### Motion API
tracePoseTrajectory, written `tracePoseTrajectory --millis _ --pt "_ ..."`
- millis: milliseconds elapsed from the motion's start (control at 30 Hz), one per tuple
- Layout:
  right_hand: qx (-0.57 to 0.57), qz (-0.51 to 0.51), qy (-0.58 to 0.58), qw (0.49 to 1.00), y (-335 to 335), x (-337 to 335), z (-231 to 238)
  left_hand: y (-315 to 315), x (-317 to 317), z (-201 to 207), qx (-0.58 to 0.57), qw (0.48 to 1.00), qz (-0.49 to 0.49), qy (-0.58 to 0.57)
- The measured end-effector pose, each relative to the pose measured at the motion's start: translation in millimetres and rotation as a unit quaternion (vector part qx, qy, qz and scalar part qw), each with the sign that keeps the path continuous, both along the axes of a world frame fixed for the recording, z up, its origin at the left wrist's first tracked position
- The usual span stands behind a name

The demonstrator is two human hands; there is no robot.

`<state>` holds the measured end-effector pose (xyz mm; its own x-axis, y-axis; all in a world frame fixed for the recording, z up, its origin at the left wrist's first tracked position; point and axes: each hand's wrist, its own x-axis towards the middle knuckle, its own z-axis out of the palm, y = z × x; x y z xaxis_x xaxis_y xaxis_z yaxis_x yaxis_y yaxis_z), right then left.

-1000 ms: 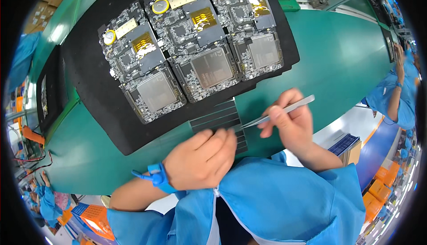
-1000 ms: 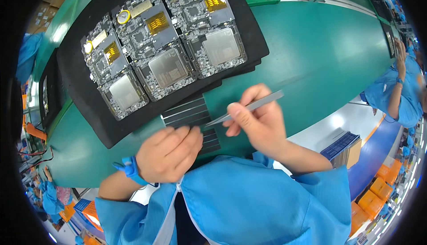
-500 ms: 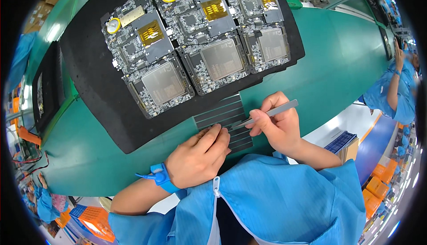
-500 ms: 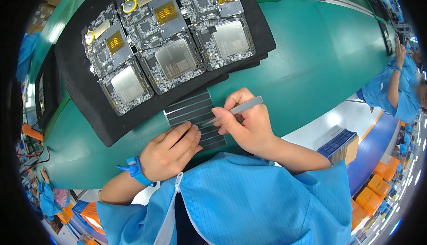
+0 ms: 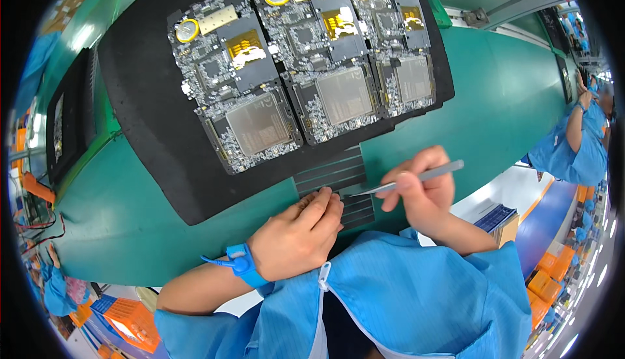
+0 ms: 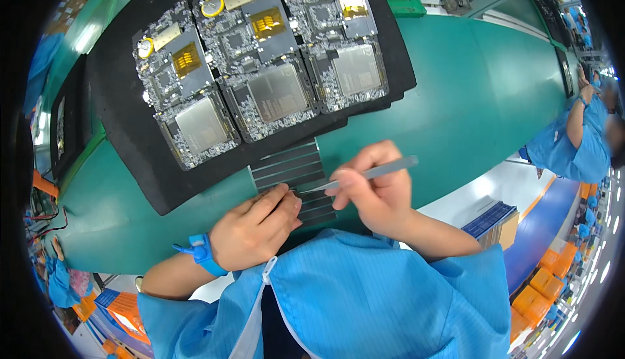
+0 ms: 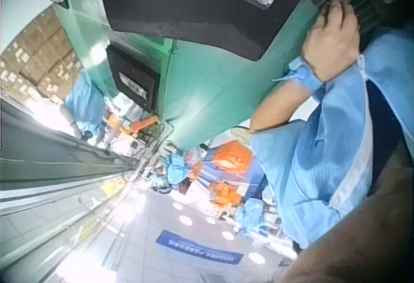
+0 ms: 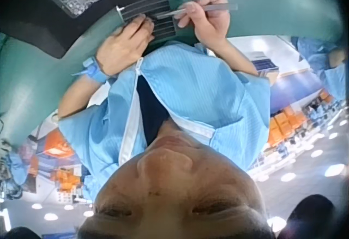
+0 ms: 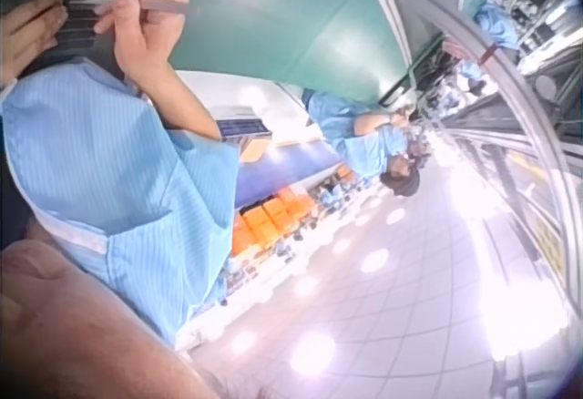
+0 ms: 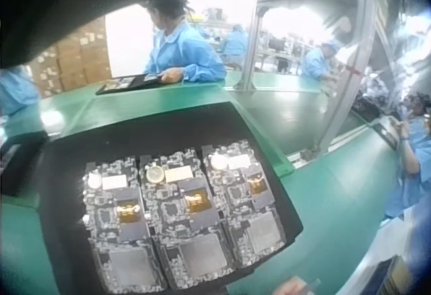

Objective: The person uses tweezers to pick small white thermal pads from a strip and places them onto specific components on multiple circuit boards. The person repeatedly picks pads and applies them to different boards, moving the boards along the assembly line as they work.

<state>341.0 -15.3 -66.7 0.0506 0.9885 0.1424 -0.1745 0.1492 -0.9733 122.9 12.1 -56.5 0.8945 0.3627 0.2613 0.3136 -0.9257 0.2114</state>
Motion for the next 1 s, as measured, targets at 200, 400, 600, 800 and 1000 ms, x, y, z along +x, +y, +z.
tracePoseTrajectory --millis 200,400,600,800,1000 --pt "0.003 -0.010 0.052 0.999 61.2 17.2 58.7 10.8 8.0 44.8 0.040 0.990 0.077 -0.109" --pt "-0.079 0.028 0.010 0.996 114.1 -2.0 65.5 47.2 28.0 42.4 0.105 0.963 0.228 -0.100" --pt "-0.084 0.036 -0.003 0.996 115.9 -2.6 61.7 48.7 24.5 33.2 0.143 0.964 0.208 -0.085" --pt "-0.089 0.026 -0.017 0.996 116.1 -4.9 61.2 50.1 24.9 33.3 0.153 0.963 0.207 -0.084" --pt "-0.085 0.030 -0.005 0.996 115.9 -4.2 60.0 49.4 25.1 33.2 0.159 0.962 0.207 -0.081"
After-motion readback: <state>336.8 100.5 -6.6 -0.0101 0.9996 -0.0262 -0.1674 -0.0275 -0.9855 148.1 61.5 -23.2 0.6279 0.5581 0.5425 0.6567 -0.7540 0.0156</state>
